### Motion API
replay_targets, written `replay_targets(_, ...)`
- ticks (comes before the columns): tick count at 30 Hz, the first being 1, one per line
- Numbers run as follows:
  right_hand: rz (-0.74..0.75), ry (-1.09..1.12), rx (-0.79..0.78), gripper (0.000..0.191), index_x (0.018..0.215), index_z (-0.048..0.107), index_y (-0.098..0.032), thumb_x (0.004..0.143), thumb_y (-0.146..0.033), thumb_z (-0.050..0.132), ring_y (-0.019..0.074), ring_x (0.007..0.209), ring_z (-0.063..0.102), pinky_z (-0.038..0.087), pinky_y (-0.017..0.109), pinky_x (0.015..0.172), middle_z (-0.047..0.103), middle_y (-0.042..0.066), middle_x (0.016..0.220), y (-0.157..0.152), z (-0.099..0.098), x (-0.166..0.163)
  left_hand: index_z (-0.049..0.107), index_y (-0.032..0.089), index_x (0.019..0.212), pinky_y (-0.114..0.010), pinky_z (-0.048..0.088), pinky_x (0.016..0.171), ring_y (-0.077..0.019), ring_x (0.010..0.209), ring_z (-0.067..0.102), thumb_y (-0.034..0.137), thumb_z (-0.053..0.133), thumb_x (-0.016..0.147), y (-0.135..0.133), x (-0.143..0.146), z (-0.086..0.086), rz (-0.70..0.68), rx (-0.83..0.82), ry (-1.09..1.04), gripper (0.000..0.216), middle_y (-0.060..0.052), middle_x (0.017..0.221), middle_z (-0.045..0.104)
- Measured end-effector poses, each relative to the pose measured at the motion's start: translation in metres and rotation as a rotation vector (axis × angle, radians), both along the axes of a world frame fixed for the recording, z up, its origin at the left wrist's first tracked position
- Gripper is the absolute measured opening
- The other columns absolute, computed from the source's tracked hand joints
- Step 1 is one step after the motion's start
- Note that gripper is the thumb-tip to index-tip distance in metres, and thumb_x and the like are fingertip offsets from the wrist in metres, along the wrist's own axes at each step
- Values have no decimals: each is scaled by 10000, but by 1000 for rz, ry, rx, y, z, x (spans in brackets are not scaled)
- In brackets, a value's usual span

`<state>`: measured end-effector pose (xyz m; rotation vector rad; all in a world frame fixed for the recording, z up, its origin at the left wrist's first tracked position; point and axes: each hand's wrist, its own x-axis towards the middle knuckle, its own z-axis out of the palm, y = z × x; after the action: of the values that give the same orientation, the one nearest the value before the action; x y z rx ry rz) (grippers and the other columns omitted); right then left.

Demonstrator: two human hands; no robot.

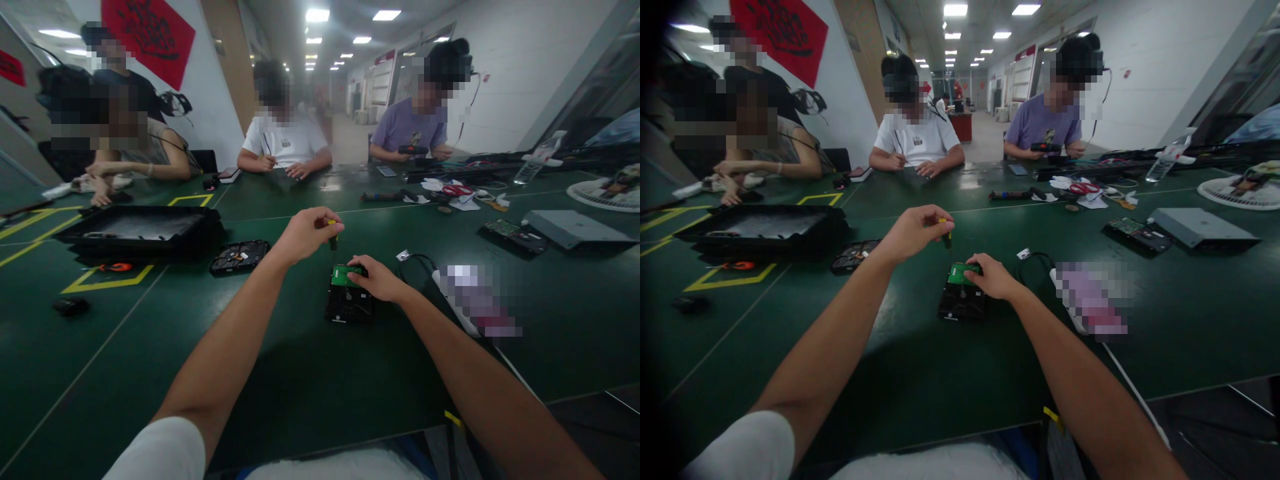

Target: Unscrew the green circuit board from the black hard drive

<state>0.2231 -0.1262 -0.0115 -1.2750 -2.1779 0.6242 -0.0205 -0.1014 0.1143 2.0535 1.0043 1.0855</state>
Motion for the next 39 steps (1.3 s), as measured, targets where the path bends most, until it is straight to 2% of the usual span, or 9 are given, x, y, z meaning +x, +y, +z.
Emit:
replay_targets(12, 7, 8, 24, 263, 1236, 655, -265, 986, -346, 658, 285, 1293, 647, 494, 478, 1111, 689, 86, 1268, 0, -2, -1, 700, 182, 905, -274, 536, 647, -145, 709, 650, 425, 769, 889, -3, 2, 3, -44, -35, -14, 253, -43, 829, 720)
replay_targets(26, 6, 14, 11, 315, 1289, 664, -259, 992, -364, 656, 294, 1362, 614, 474, 503, 1148, 670, 105, 1361, -1, -2, 0, 701, 179, 908, -290, 548, 664, -151, 711, 668, 409, 773, 891, -3, 2, 2, -56, -48, -9, 241, -50, 839, 735)
replay_targets(31, -1, 27, 1, 319, 1307, 678, -269, 1020, -395, 620, 289, 1384, 598, 460, 508, 1167, 661, 101, 1388, -1, -2, 1, 708, 179, 910, -300, 528, 693, -156, 737, 663, 406, 768, 893, -2, 0, 2, -25, 23, 40, 236, -48, 853, 739)
replay_targets(39, 11, 95, 45, 319, 1293, 700, -242, 1033, -402, 608, 264, 1242, 654, 520, 475, 1096, 687, 112, 1303, 4, -3, 1, 715, 175, 928, -308, 516, 737, -168, 783, 668, 404, 755, 898, -4, 2, 5, -31, 55, 83, 235, -45, 865, 744)
